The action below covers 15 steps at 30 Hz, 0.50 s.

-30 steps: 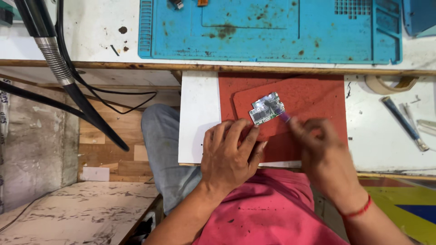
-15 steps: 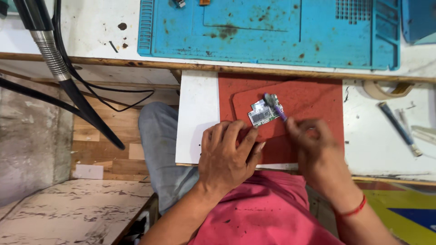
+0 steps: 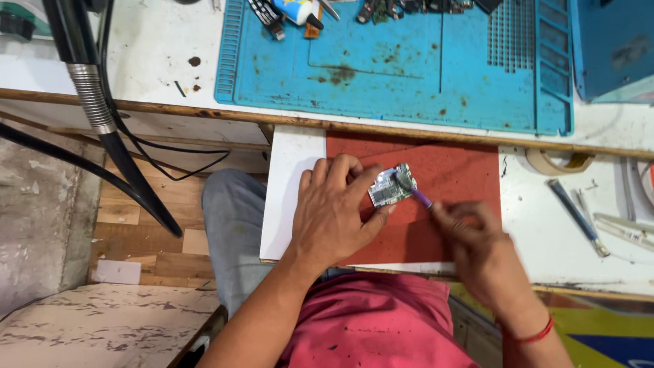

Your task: The person cleans and brushes a mobile phone motherboard with a small brush at a repair bench, moving the brush over the surface and turning the board over to clean both sides.

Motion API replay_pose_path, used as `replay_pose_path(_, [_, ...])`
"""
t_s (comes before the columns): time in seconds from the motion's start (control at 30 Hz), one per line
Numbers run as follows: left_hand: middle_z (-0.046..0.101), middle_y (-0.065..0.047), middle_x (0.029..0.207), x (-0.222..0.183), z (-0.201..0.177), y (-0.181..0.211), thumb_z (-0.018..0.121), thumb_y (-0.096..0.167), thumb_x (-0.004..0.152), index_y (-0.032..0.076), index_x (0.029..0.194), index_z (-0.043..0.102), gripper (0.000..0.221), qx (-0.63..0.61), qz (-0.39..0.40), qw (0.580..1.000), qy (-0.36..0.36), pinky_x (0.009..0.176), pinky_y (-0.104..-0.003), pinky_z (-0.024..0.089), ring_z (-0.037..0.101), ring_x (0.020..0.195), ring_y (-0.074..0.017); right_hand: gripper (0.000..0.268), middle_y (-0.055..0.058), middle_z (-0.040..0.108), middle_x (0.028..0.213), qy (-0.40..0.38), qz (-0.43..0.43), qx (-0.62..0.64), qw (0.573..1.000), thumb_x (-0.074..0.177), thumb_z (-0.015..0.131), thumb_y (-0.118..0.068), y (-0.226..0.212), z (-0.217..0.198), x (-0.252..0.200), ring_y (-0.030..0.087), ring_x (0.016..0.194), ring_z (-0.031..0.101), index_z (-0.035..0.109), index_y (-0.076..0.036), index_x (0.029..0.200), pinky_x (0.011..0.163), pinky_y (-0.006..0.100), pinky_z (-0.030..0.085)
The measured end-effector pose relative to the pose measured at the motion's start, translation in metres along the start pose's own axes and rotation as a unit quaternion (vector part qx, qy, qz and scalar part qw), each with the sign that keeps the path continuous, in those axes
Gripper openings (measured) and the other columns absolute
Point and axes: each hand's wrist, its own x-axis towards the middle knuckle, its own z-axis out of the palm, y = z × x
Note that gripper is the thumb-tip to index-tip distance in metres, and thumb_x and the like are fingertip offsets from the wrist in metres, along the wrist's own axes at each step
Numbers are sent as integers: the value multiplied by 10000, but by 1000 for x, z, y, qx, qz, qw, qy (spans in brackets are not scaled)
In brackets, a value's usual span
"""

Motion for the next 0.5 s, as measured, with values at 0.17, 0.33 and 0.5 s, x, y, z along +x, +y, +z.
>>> replay_pose_path(0.17, [558, -41, 1097, -5, 0, -3, 837, 363, 754, 141, 1207, 727, 516, -20, 16, 1000, 18, 844, -451, 394, 513, 997, -272, 653, 119, 653, 1128, 3, 55, -47, 997, 731, 620, 90, 2, 2, -7, 312, 878, 701, 686, -165, 1329, 685, 416, 585])
replay_pose_path(0.33, [568, -46, 1126, -10, 3, -4, 841, 354, 755, 100, 1195, 718, 523, -20, 22, 999, 33, 870, -447, 403, 520, 1011, -270, 612, 101, 656, 1081, -51, 33, -58, 996, 764, 636, 57, -6, 0, -8, 281, 796, 714, 691, -186, 1323, 660, 420, 585])
replay_pose_path(0.5, [574, -68, 1147, -11, 7, -7, 843, 336, 751, 69, 1178, 717, 519, -52, 14, 998, 40, 894, -445, 411, 538, 1012, -269, 583, 106, 648, 1075, -6, -7, -27, 1000, 773, 616, 60, -15, -2, 0, 308, 809, 707, 689, -151, 1312, 660, 419, 579])
